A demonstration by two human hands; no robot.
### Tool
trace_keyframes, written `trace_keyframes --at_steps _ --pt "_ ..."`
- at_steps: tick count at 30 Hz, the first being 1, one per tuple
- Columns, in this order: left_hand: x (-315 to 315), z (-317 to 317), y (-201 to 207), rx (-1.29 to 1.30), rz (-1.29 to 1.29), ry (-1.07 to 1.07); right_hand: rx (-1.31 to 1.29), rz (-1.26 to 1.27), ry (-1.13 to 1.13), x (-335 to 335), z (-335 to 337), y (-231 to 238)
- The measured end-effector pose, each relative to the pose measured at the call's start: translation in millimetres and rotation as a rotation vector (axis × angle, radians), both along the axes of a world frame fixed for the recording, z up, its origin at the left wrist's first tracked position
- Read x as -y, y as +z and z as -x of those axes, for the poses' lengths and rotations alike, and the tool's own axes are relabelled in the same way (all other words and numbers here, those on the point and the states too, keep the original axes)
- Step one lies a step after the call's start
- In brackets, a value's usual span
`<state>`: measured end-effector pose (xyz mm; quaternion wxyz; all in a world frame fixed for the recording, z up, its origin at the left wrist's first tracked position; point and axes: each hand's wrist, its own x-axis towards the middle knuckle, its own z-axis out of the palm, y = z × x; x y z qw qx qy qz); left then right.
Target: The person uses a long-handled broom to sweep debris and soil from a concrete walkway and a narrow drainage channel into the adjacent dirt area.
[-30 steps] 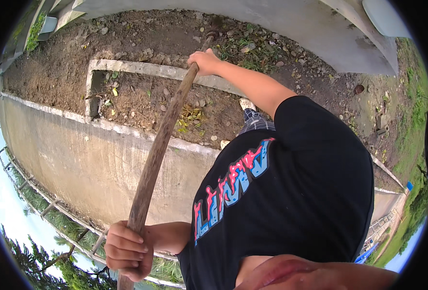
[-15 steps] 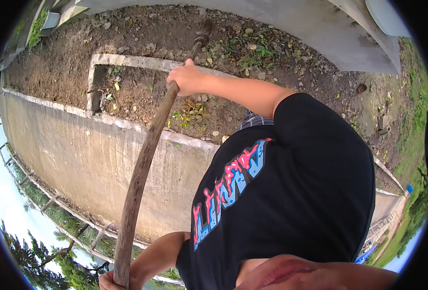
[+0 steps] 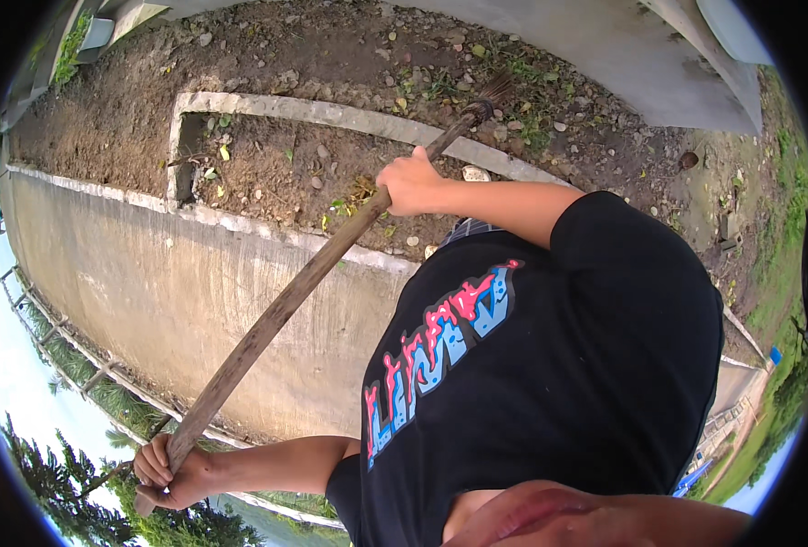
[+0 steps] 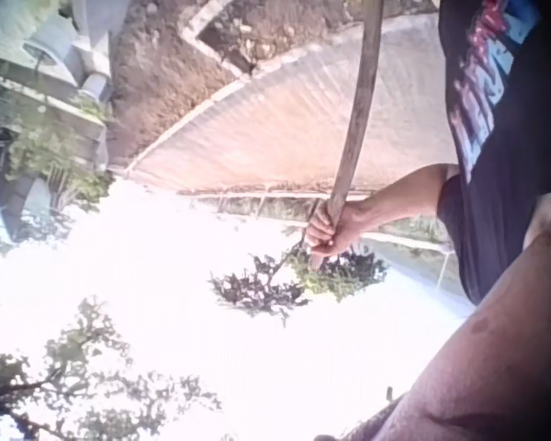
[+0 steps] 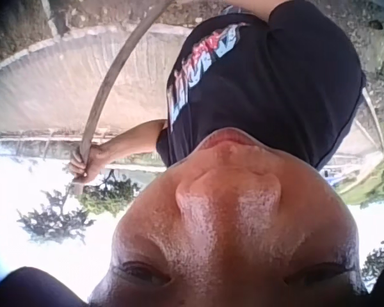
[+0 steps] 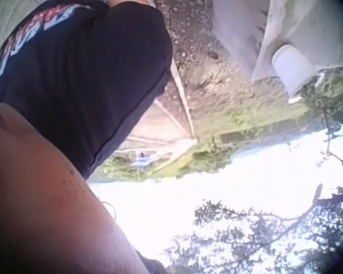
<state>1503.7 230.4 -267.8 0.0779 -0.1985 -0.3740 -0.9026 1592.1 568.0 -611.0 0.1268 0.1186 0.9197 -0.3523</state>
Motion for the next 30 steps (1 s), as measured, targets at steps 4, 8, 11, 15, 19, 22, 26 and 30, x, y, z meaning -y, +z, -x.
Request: trace_keyframes --at_steps 4,8,11,15,19,22,26,30 --pt "-41 -78 48 -0.452 0.187 -0.063 -0.322 0.026 0.056 31 49 6" --pt "-71 -102 13 -0.447 0.308 0.026 -0.5 0.201 0.131 37 70 -50" --pt "-57 -84 -21 -0.403 0.353 0.151 -0.237 0.098 0.132 20 53 -63" --pt "35 -103 3 -0.374 0.171 0.113 -0.208 0.002 0.216 50 43 -9" --pt "-13 -131 20 -0.683 0.169 -0.022 -0.301 -0.037 0.207 59 41 13" --pt "-70 -145 19 -0.805 0.132 -0.065 -0.41 0.059 0.161 63 54 -17" --pt "-47 -80 -6 -0.418 0.317 -0.041 -0.167 0.191 0.123 56 15 -79" --pt "-26 -10 -51 -0.155 0.203 0.018 0.091 0.059 0.056 9 -20 -63"
